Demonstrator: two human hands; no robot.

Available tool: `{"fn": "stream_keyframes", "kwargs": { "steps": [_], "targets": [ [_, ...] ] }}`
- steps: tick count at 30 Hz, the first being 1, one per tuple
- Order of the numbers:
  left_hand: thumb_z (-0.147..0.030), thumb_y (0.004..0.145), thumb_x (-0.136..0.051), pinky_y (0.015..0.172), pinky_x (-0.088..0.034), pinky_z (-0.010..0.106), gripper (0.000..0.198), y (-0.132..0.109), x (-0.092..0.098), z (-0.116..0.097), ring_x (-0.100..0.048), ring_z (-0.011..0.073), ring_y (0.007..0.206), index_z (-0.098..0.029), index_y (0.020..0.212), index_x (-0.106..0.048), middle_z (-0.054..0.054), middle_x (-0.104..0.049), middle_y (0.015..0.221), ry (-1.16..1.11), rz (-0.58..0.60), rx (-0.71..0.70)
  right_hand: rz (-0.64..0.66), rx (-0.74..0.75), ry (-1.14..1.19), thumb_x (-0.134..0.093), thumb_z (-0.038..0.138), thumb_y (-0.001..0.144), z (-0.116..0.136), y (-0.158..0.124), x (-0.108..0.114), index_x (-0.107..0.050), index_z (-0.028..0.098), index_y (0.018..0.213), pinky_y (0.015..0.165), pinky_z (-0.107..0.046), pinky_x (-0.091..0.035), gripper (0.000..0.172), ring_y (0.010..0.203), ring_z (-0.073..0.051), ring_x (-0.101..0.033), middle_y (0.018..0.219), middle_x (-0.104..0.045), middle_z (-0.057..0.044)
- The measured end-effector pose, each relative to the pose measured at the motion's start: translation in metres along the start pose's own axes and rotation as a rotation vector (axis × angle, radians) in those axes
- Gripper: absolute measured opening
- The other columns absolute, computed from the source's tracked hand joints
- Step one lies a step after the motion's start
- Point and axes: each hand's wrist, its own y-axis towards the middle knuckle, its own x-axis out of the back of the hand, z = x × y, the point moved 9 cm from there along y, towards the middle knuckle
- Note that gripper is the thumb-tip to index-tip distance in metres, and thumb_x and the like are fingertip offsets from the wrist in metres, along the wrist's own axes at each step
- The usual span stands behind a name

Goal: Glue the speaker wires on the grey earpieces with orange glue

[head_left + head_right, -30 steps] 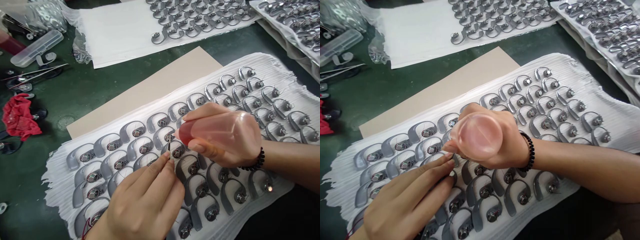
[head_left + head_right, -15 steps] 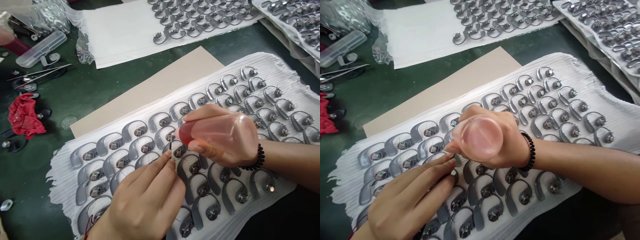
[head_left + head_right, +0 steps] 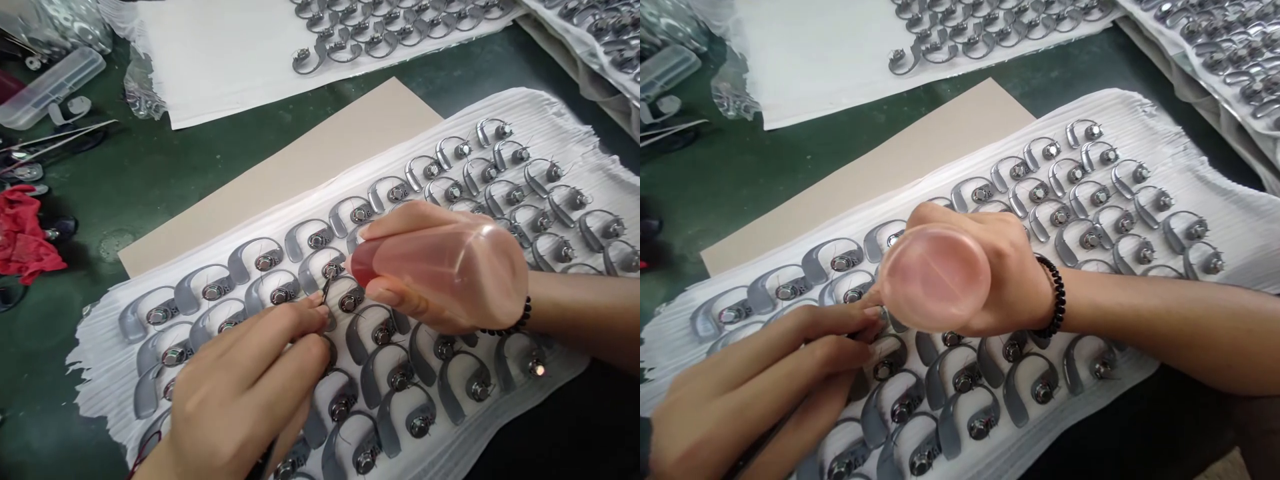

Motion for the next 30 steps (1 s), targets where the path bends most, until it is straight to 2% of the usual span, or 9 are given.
{"fn": "stream_keyframes", "kwargs": {
  "steps": [4,7,11,15,17,21,25,30],
  "targets": [
    [-0.006,0.086,-0.039,0.072,-0.047,0.009,0.028,0.007,-0.004,0.008,-0.063,0.0047,0.085,-0.02,0.07,-0.057,-0.002,-0.062,0.089,-0.044,0.146,0.141,0.013,-0.001,0.03,-0.06,0.028,0.079,-0.001,-0.001,-0.001,-0.056,0.013,0.087,0.05,-0.013,-0.048,0.018,0.059,-0.002,-0.056,0.076,-0.061,0.001],
    [-0.004,0.085,-0.04,0.073,-0.046,0.007,0.029,0.011,-0.003,0.012,-0.061,0.0021,0.084,-0.022,0.067,-0.055,-0.004,-0.06,0.086,-0.05,0.185,0.202,0.013,-0.001,0.028,-0.062,0.027,0.078,-0.002,-0.001,-0.002,-0.056,0.012,0.088,0.05,-0.013,-0.048,0.019,0.061,-0.003,-0.057,0.077,-0.061,0.001],
    [-0.004,0.084,-0.044,0.07,-0.045,0.004,0.03,0.014,-0.001,0.017,-0.06,-0.0004,0.079,-0.024,0.063,-0.054,-0.006,-0.058,0.081,-0.078,0.179,0.265,0.021,0.001,0.103,-0.063,0.027,0.077,-0.004,-0.001,-0.004,-0.057,0.008,0.089,0.05,-0.015,-0.048,0.024,0.061,-0.004,-0.057,0.079,-0.06,-0.002],
    [-0.007,0.084,-0.046,0.067,-0.047,0.006,0.03,0.014,-0.003,0.022,-0.061,0.0013,0.077,-0.024,0.061,-0.054,-0.007,-0.059,0.082,-0.108,0.191,0.308,0.031,0.046,0.12,-0.064,0.028,0.077,-0.003,-0.002,-0.006,-0.059,0.009,0.087,0.052,-0.015,-0.048,0.022,0.063,-0.004,-0.057,0.081,-0.058,-0.001],
    [-0.006,0.083,-0.046,0.066,-0.048,0.008,0.03,0.015,-0.002,0.021,-0.062,0.0028,0.076,-0.024,0.061,-0.054,-0.006,-0.06,0.082,-0.109,0.177,0.297,0.039,0.051,0.122,-0.064,0.027,0.076,-0.003,-0.002,-0.006,-0.058,0.011,0.086,0.053,-0.014,-0.049,0.019,0.064,-0.003,-0.057,0.082,-0.058,-0.001],
    [-0.001,0.081,-0.046,0.066,-0.049,0.009,0.03,0.016,0.0,0.019,-0.063,0.0051,0.077,-0.021,0.06,-0.055,-0.003,-0.061,0.082,-0.114,0.146,0.256,0.076,-0.036,0.19,-0.063,0.025,0.076,-0.007,-0.001,-0.009,-0.053,0.01,0.092,0.055,-0.014,-0.051,0.023,0.063,-0.004,-0.059,0.078,-0.061,-0.001],
    [0.0,0.08,-0.046,0.068,-0.049,0.009,0.03,0.015,0.0,0.019,-0.063,0.005,0.074,-0.021,0.06,-0.055,-0.003,-0.062,0.082,-0.111,0.154,0.263,0.095,-0.038,0.226,-0.062,0.02,0.076,-0.006,0.0,-0.011,-0.051,0.01,0.093,0.059,-0.015,-0.053,0.023,0.067,-0.006,-0.061,0.08,-0.063,-0.002],
    [-0.001,0.081,-0.046,0.067,-0.048,0.009,0.029,0.016,0.0,0.018,-0.062,0.0041,0.074,-0.02,0.06,-0.054,-0.003,-0.06,0.081,-0.126,0.144,0.26,0.051,-0.072,0.273,-0.063,0.021,0.076,-0.008,-0.001,-0.007,-0.055,0.008,0.091,0.063,-0.012,-0.053,0.021,0.071,-0.004,-0.061,0.084,-0.062,-0.003]
  ]
}}
